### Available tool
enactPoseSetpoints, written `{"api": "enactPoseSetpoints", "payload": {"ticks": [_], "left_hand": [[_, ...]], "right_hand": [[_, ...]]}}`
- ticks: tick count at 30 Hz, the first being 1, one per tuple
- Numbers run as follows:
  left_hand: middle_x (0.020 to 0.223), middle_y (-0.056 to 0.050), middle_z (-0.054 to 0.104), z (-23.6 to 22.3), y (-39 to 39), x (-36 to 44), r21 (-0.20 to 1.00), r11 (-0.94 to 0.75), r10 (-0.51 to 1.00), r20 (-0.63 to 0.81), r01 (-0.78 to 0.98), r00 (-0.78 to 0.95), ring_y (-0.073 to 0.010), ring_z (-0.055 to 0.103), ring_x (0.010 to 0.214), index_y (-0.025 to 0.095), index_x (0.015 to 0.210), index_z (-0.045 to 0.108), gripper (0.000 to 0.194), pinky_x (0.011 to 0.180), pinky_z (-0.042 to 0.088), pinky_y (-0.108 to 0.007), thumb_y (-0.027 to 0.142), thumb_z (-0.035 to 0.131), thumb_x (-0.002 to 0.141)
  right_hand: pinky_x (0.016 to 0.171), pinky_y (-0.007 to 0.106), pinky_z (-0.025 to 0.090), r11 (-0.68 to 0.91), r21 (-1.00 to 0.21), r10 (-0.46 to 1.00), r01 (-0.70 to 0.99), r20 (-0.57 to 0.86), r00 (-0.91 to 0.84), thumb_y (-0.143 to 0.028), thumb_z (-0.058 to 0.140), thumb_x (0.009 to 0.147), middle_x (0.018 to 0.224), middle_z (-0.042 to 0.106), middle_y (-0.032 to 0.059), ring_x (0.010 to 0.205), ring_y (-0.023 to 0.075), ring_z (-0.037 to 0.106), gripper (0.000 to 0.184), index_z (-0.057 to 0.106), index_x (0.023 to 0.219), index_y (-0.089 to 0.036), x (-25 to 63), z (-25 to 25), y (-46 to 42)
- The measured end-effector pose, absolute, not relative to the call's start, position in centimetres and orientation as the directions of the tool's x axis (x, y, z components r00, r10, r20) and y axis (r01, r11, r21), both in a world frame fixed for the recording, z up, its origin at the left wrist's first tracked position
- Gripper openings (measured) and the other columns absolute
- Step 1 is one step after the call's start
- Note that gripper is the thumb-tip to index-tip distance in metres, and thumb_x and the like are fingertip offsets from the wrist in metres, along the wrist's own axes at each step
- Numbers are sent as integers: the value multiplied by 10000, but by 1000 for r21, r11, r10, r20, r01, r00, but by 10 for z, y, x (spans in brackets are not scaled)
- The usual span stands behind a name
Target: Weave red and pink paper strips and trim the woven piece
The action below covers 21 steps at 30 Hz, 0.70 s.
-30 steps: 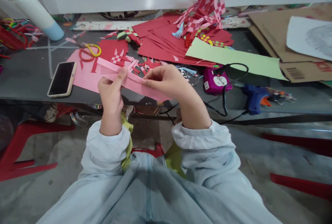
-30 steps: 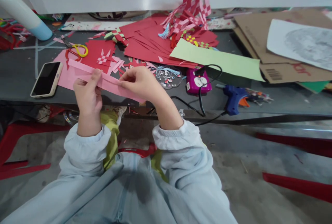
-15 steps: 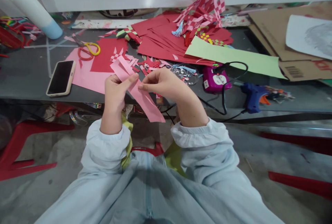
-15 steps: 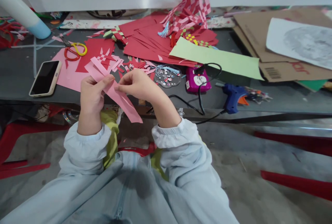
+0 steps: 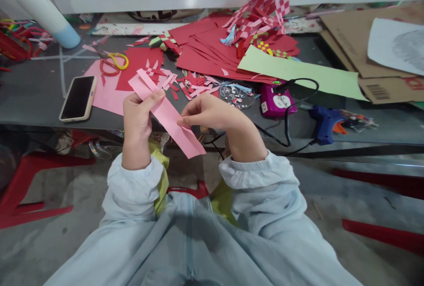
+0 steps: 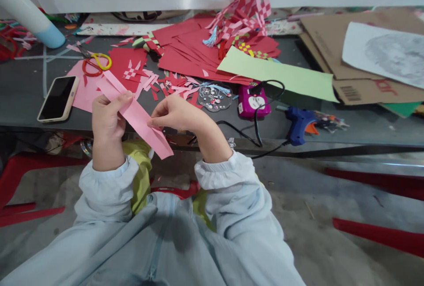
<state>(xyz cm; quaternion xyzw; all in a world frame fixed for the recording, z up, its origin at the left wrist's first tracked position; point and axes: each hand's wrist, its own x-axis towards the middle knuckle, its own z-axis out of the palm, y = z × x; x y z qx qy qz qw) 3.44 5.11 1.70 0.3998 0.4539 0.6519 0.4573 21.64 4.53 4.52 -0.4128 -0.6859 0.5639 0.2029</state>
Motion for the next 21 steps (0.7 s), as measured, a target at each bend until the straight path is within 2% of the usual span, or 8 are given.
{"api": "enactPoseSetpoints", "payload": {"ticks": [7,14,18,21], "left_hand": [[597,23,673,17,52,27,940,-184,954,101,-286,-282,-75,594,526,181,592,723,139,535,487,-209,197,859,568],[641,31,694,18,54,21,927,-214,940,110,-308,-322,-97,625,584,191,636,719,190,576,507,-266,223,892,564],[618,32,664,20,54,19,913,-228,935,109,-339,-336,-85,591,552,192,636,699,211,549,493,-266,254,897,597],[525,48,576,19,52,20,934,-146,964,61,-325,-259,-74,539,481,187,546,627,314,486,466,-240,331,905,574]], "right_hand": [[484,245,288,28,-928,745,370,-228,-627,-304,707,697,478,505,-57,468,53,374,179,682,634,-138,217,48,45],[515,241,328,73,-914,695,399,-241,-678,-325,707,708,568,608,-21,532,72,460,186,719,677,-142,221,47,46],[478,233,308,67,-929,714,365,-211,-668,-333,712,713,496,539,-49,474,55,418,198,698,654,-145,222,45,46],[435,224,306,33,-934,763,355,-206,-613,-329,711,710,515,559,-44,442,51,433,194,682,657,-145,220,43,46]]}}
